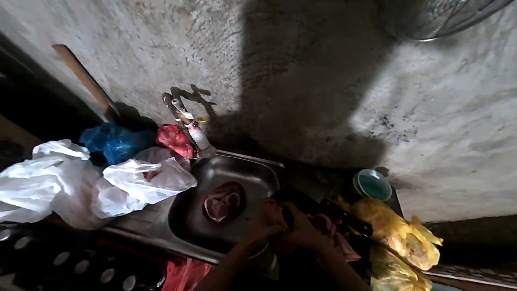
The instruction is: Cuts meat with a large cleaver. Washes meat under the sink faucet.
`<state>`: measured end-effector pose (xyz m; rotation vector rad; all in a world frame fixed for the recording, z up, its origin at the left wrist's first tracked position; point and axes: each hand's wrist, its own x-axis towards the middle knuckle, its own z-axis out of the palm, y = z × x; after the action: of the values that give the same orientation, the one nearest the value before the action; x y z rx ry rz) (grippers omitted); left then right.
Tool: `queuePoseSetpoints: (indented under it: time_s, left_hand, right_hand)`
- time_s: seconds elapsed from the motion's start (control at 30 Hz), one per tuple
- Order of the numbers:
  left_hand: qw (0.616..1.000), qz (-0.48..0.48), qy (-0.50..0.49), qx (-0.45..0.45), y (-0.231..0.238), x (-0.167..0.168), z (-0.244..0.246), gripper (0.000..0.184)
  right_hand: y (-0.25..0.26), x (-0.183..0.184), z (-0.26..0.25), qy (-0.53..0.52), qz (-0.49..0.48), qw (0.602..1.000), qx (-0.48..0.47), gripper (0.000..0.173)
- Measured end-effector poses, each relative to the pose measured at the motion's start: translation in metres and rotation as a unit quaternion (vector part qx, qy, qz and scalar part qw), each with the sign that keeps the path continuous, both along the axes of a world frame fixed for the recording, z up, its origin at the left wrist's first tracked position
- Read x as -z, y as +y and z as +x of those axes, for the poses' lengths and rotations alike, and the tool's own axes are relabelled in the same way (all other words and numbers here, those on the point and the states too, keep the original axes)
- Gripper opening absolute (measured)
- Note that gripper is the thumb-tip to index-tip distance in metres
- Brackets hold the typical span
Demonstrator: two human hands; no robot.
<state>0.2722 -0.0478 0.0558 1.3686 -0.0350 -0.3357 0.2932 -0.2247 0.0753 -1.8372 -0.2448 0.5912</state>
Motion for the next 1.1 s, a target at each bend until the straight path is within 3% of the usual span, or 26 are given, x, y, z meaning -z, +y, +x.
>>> queuePoseSetpoints:
  time_s: [0.17, 0.33, 0.43, 0.53, 0.63, 0.8, 0.9, 1.0, 1.1]
  left_hand:
    - [0.998, 0.047, -0.033, 0.014, -0.007, -0.001, 0.002, 0.084]
    - [0.997, 0.07, -0.012, 0.03, -0.009, -0.007, 0.009, 0.087]
    - [0.986, 0.151, 0.046, 0.061, -0.007, -0.011, 0.028, 0.083]
    - [0.975, 0.19, 0.073, 0.095, -0.009, -0.013, 0.044, 0.074]
    - [0.981, 0.146, 0.1, 0.08, -0.012, -0.006, 0.046, 0.078]
    - [0.991, 0.101, 0.07, 0.05, -0.01, 0.009, 0.038, 0.077]
    - [0.995, 0.081, 0.053, 0.021, -0.009, 0.016, 0.03, 0.071]
    - [0.995, 0.094, 0.037, -0.006, -0.014, 0.019, 0.024, 0.061]
    - [0.993, 0.099, 0.047, -0.032, -0.021, 0.013, 0.018, 0.061]
  right_hand:
    - [-0.008, 0.006, -0.002, -0.071, -0.007, 0.997, -0.002, 0.088]
    - [-0.018, -0.006, 0.006, -0.036, -0.026, 0.999, -0.018, 0.082]
    - [-0.053, -0.017, 0.014, -0.084, -0.206, 0.974, 0.034, 0.077]
    - [-0.091, -0.017, 0.022, -0.057, -0.463, 0.882, 0.065, 0.067]
    - [-0.098, -0.017, 0.021, -0.016, -0.552, 0.833, 0.034, 0.063]
    - [-0.095, -0.025, 0.017, -0.019, -0.533, 0.845, 0.029, 0.057]
    - [-0.097, -0.047, 0.007, 0.02, -0.509, 0.859, 0.05, 0.056]
    - [-0.111, -0.067, -0.026, 0.003, -0.385, 0.911, 0.146, 0.05]
    - [-0.127, -0.079, -0.074, -0.037, -0.285, 0.934, 0.212, 0.044]
